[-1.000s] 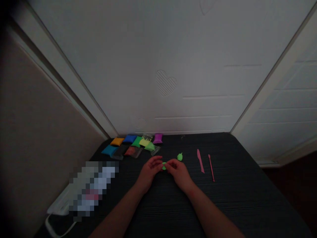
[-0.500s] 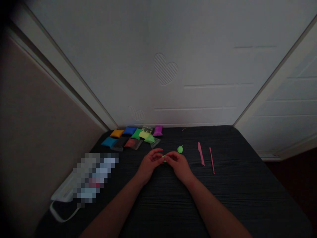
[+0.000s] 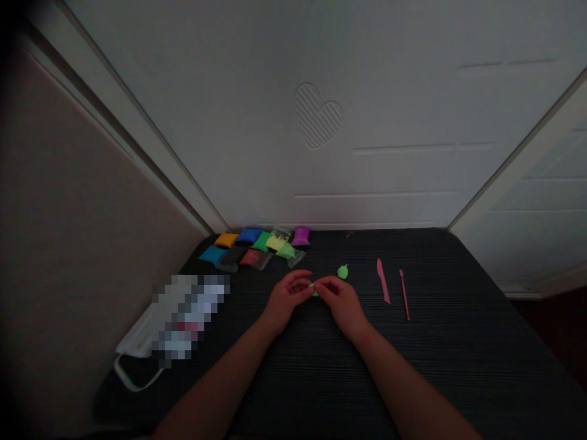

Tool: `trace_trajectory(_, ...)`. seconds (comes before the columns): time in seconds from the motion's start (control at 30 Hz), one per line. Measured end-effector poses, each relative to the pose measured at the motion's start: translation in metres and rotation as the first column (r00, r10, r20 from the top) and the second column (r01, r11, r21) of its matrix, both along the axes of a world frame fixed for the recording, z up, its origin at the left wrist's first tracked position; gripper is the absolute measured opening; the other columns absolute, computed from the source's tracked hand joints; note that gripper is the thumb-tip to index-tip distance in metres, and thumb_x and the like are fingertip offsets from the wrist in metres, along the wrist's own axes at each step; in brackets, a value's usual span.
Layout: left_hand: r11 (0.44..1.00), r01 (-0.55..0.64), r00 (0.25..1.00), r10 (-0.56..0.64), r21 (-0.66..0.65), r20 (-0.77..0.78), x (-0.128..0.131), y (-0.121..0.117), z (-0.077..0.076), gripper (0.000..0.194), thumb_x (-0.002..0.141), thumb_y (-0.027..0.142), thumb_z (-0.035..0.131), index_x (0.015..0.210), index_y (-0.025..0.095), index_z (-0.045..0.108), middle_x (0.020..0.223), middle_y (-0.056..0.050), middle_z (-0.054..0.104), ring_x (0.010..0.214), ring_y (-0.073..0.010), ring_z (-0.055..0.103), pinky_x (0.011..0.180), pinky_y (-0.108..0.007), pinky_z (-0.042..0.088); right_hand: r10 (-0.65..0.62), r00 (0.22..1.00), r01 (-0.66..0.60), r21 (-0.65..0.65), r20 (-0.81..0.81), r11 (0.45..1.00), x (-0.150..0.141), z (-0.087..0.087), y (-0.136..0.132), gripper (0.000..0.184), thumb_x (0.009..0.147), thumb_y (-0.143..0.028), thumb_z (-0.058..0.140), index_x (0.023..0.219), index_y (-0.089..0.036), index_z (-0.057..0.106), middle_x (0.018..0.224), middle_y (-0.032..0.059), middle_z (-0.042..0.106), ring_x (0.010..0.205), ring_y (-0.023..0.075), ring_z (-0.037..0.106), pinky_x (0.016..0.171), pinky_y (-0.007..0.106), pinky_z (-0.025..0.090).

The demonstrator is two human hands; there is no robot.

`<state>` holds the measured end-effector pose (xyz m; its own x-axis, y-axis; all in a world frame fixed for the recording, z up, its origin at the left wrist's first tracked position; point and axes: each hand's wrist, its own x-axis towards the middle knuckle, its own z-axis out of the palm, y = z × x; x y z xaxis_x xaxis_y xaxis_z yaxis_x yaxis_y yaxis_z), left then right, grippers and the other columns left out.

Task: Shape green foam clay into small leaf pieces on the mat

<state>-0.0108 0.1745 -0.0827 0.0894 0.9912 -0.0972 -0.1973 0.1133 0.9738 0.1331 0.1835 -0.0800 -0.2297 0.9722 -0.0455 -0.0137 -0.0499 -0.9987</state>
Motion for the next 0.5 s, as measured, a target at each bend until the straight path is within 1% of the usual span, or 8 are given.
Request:
trace_trajectory(0.1,1.0,-0.02,1.0,0.019,0.018,0.02,-0.0002,-0.0005,-0.001,0.039,0.062,0.023,0.066,0.098,0.017,0.052,0.079,-0.002,0.059,0.074,-0.0131,0.057,0.071,-0.028,0.042,-0.012,1.0,0.012,-0.027,-0.017,1.0,-0.0013,-0.0013,-0.0005,0.019,0.071,-0.037,0.057,0.076,-0.019,0.061,0.06,-0.0033,0.051,0.053,0.0098,0.043,0.051,0.023,0.032)
trace_trajectory(0.23,0.999,-0.053,0.998,0.052,0.011,0.044,-0.0007,0.0002,-0.0012,0.039,0.063,0.021,0.066,0.099,0.017,0.052,0.081,-0.001,0.058,0.074,-0.0116,0.056,0.071,-0.026,0.042,0.001,1.0,-0.002,-0.044,-0.031,0.999,-0.002,-0.0011,-0.0003,0.021,0.07,-0.036,0.059,0.083,-0.019,0.06,0.064,-0.0021,0.054,0.057,0.0107,0.047,0.053,0.023,0.034)
trace_trajectory(0.4,0.997,-0.078,0.996,0.079,-0.019,0.04,-0.0007,0.0004,0.001,0.039,0.06,0.021,0.068,0.096,0.018,0.054,0.079,0.0,0.058,0.073,-0.0119,0.057,0.07,-0.026,0.043,-0.003,0.999,0.004,-0.011,0.04,1.0,-0.0021,0.0016,-0.0017,0.018,0.07,-0.036,0.058,0.074,-0.018,0.059,0.061,-0.0023,0.053,0.055,0.0104,0.046,0.052,0.023,0.034)
trace_trajectory(0.5,0.996,-0.089,0.995,0.089,-0.014,0.033,-0.0005,0.0002,0.0017,0.038,0.06,0.021,0.068,0.095,0.018,0.054,0.079,0.0,0.059,0.073,-0.012,0.057,0.07,-0.026,0.043,-0.017,0.999,0.017,-0.006,0.034,1.0,-0.0028,0.0022,-0.0026,0.019,0.071,-0.037,0.058,0.075,-0.019,0.059,0.063,-0.0022,0.053,0.055,0.0104,0.046,0.051,0.023,0.034)
